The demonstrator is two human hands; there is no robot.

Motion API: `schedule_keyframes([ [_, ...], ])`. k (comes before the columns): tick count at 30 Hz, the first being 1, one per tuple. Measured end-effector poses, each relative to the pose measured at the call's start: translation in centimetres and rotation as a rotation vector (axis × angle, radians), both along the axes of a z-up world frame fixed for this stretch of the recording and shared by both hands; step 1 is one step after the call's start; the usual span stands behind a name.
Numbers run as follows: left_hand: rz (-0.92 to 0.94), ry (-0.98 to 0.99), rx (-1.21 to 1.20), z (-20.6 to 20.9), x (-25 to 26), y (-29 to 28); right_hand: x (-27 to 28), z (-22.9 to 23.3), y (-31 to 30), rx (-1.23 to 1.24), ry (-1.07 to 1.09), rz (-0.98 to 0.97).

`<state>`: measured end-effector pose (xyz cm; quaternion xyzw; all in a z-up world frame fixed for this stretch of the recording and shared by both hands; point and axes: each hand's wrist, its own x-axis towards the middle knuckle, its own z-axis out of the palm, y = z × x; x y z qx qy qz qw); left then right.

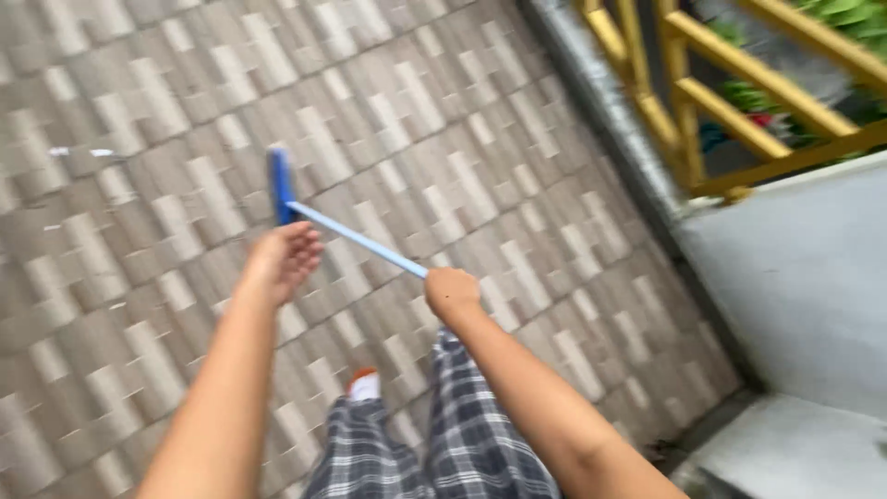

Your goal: Sweeping the floor and edge of a balcony using a blue hand broom.

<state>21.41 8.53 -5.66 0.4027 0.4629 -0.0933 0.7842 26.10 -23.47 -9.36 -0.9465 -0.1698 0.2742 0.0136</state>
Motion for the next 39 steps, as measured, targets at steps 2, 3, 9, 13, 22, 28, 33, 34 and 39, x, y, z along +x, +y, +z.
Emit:
schedule_keyframes([
  [2, 0.078, 0.005, 0.026, 1.3, 1.9, -1.7, 2.7, 2.8, -3.0, -0.055, -0.032, 0.059],
  [3, 0.065, 0.0, 0.016, 1.1, 3.3, -3.1, 4.4, 4.5, -6.9, -0.065, -0.036, 0.046],
  [9, 0.046, -0.051, -0.016, 2.7, 10.4, -9.1, 15.2, 18.1, -29.1, -0.318, 0.097, -0.237],
  [13, 0.073, -0.076, -0.022, 3.7, 13.6, -10.6, 20.6, 24.5, -42.8, -0.461, 0.049, -0.395],
  [22, 0.25, -0.036, -0.023, 0.4, 8.4, -9.1, 29.2, 11.0, -45.3, -0.697, -0.087, -0.35],
  [28, 0.436, 0.044, -0.004, -1.9, 0.0, -2.5, 26.2, 10.0, -31.8, -0.619, -0.062, -0.06],
  [33, 0.58, 0.067, 0.013, -1.8, -6.3, 3.4, 18.2, 11.6, -12.2, -0.473, 0.012, 0.209],
  [34, 0.599, 0.053, 0.004, -1.3, -7.6, 4.7, 17.1, 9.9, -7.9, -0.408, 0.026, 0.282],
  [39, 0.716, 0.04, 0.019, -1.5, -15.5, 12.2, 13.0, -0.9, 16.6, -0.128, 0.046, 0.474],
])
